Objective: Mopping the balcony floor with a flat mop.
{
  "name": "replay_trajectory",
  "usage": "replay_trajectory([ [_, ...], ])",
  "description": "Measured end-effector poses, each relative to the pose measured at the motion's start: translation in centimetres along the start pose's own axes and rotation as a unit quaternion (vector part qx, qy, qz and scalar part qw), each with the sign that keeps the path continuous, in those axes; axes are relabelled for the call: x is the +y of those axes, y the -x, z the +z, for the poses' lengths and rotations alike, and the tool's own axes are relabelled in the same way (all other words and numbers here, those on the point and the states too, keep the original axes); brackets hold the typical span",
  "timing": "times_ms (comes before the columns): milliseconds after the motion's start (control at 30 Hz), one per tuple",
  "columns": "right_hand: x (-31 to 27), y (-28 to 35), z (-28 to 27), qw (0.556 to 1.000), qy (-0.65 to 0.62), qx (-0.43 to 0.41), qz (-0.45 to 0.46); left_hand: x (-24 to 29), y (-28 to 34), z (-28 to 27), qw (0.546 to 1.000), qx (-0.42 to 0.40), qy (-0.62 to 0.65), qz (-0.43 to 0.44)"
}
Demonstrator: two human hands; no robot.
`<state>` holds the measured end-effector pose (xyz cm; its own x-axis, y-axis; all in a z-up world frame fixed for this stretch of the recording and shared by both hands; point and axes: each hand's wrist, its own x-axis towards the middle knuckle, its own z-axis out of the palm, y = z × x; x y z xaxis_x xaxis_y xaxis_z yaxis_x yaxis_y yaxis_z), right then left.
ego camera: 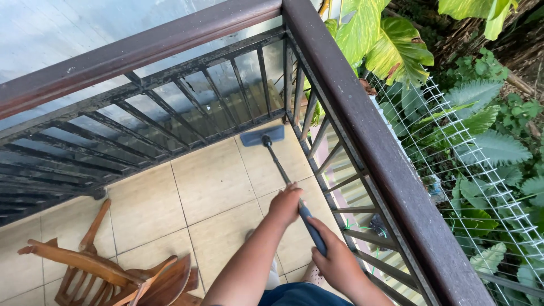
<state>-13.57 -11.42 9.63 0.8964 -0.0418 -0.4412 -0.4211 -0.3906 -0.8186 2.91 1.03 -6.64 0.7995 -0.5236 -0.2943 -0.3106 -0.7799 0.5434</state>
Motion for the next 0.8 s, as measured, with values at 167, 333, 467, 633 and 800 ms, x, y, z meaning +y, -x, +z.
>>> replay_trajectory([
  [167, -2.0, -2.5, 0.5, 0.999, -0.026, 0.007, 0.037, -4.5, -4.1, 1.2, 0.999, 0.028, 0.022, 0.012],
  [333, -1.4, 0.1, -2.4, 0.998, 0.002, 0.026, -0.048, -0.5, -2.4, 1.1, 0.99, 0.077, 0.082, 0.088],
  [467, 2.7, 4.5, -4.7, 1.0, 0.018, 0.006, -0.01, 5.9, 2.6, 1.0, 0.987, 0.019, 0.146, 0.07],
  [633, 8.6, 5.3, -3.9, 0.994, 0.082, -0.027, -0.074, 7.4, 4.5, 2.9, 0.983, 0.007, 0.168, 0.072],
  [800, 1.8, 5.6, -3.7, 0.995, 0.068, 0.037, 0.07, 5.1, 0.7, 5.1, 0.987, 0.025, 0.12, 0.106],
])
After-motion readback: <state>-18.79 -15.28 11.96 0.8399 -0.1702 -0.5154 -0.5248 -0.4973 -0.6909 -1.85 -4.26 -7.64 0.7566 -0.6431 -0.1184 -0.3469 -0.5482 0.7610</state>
